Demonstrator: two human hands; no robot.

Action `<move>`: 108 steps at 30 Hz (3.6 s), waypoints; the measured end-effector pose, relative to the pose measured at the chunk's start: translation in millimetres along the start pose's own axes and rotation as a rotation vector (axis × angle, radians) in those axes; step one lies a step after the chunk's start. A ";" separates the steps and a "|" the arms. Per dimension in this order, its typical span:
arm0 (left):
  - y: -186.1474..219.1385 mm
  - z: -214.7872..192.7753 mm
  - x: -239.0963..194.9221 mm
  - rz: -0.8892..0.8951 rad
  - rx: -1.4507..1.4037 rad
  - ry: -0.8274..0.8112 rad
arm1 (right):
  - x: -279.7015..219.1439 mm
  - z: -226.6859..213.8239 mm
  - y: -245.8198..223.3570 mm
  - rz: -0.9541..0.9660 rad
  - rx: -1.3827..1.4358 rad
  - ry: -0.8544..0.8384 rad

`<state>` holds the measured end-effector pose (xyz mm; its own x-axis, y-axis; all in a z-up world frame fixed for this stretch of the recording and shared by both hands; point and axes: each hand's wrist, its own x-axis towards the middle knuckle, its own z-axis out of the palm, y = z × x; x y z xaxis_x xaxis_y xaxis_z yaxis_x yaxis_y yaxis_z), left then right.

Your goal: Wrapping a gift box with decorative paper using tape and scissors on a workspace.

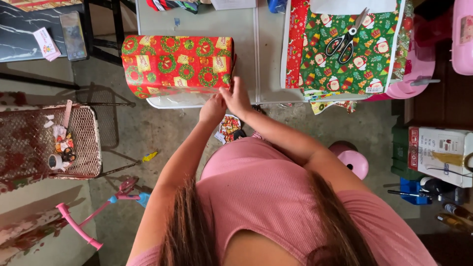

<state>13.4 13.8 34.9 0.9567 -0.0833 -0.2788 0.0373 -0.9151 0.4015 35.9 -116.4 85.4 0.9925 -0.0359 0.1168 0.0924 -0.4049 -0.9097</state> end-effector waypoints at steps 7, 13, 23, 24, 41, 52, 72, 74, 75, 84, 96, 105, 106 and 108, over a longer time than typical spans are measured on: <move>29.1 -103.0 5.5 0.428 0.483 0.291 | -9.0 -27.7 -72.1 0.158 0.088 -0.260; 24.0 -92.7 80.5 0.933 0.590 0.178 | -22.3 23.7 37.5 0.075 -0.104 -0.119; 5.3 -61.7 104.8 1.285 0.313 0.335 | 60.1 8.0 125.1 0.131 0.535 -0.027; -1.4 -51.3 108.5 1.297 0.280 0.364 | 73.3 11.1 136.3 0.062 0.645 -0.100; 13.2 -72.1 97.3 1.351 0.112 0.324 | -14.4 -36.0 52.1 -0.019 0.049 -0.339; 5.9 -67.2 103.6 1.338 0.077 0.173 | -20.2 -14.4 68.2 -0.323 -0.678 -0.350; 15.1 -44.0 88.3 1.162 0.105 0.587 | 66.8 -37.1 130.9 -0.706 -0.492 -0.213; 28.2 -51.8 78.7 1.142 0.086 0.606 | 67.1 -40.1 128.1 -0.638 -0.384 -0.319; 34.5 -55.3 74.1 1.121 0.061 0.625 | 67.3 -41.3 127.0 -0.564 -0.278 -0.425; 37.0 -59.9 71.0 1.050 0.030 0.613 | 98.7 -18.7 144.0 -0.593 -0.299 -0.554; 38.2 -64.6 60.1 0.946 -0.029 0.625 | 150.2 -26.8 117.8 -0.215 -0.047 -0.906; 33.6 -43.8 55.4 0.732 -0.029 0.665 | 131.7 -9.9 139.0 -0.511 0.025 -0.609; 38.9 -46.7 54.2 0.733 -0.029 0.667 | 131.1 -10.5 137.6 -0.513 0.023 -0.608; 49.8 -52.5 51.5 0.639 -0.052 0.666 | 129.7 -12.0 134.8 -0.531 -0.078 -0.549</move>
<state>79.7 -15.4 86.3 0.7676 -0.3078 0.5621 -0.5577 -0.7530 0.3493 176.0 -186.6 -17.3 0.7158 0.6322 0.2966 0.5817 -0.3048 -0.7541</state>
